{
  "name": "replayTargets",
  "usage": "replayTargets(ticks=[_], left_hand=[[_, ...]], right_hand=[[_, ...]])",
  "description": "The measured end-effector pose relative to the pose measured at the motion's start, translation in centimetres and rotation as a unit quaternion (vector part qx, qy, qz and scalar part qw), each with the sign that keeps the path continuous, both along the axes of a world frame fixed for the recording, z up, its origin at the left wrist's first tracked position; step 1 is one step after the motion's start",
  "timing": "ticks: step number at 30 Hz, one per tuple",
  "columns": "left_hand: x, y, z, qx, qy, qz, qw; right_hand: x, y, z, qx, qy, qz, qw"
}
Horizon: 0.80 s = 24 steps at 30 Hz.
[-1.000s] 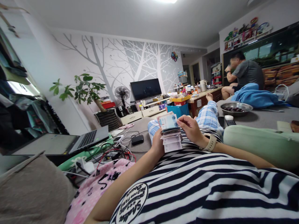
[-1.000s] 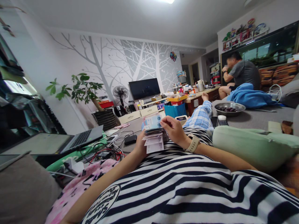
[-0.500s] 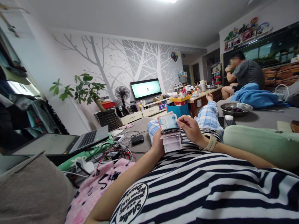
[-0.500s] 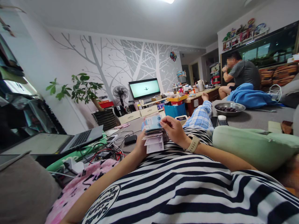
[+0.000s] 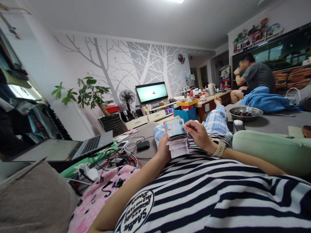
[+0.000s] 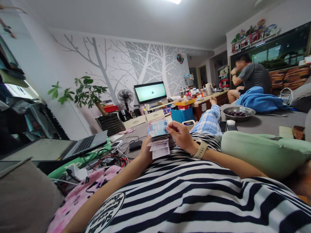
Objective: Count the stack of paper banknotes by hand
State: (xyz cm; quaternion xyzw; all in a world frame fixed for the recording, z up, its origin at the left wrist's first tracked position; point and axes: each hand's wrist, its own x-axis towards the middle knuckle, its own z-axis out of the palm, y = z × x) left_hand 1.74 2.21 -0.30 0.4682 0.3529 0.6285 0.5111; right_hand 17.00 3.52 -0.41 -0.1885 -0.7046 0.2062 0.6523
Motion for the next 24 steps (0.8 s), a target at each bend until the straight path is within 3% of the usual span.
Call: replayTargets(ticks=[6,9,13,15,17,18,19,21,24], left_hand=[[-1.1,0.6,-0.3,0.017,0.061,-0.037,0.997],[-1.7,0.4,0.2,0.000,0.100,-0.012,0.995],[-2.2,0.6,0.9,0.020,0.153,0.026,0.988],[-2.4,0.8,1.0,0.027,0.173,0.027,0.984],[-2.5,0.9,1.0,0.035,0.203,0.028,0.978],[-2.5,0.8,1.1,0.043,0.227,0.036,0.972],[-2.7,0.7,1.5,0.050,0.258,0.045,0.964],[-3.6,0.1,3.2,0.056,0.343,0.046,0.937],[-6.8,-0.5,8.0,0.011,0.485,-0.107,0.868]], right_hand=[[-0.1,0.1,0.4,-0.056,0.023,0.062,0.996],[0.1,0.2,0.6,-0.089,0.006,0.091,0.992],[0.4,0.9,0.6,-0.082,0.006,-0.052,0.995],[0.3,1.5,0.5,-0.113,0.011,-0.079,0.990],[0.1,2.2,0.3,-0.166,-0.006,-0.013,0.986],[0.0,2.5,0.2,-0.192,-0.022,0.051,0.980],[-0.2,2.7,0.0,-0.212,-0.043,0.115,0.970],[-0.4,3.0,-0.3,-0.229,-0.076,0.180,0.953],[-0.5,3.0,-0.6,-0.215,-0.071,0.192,0.955]])
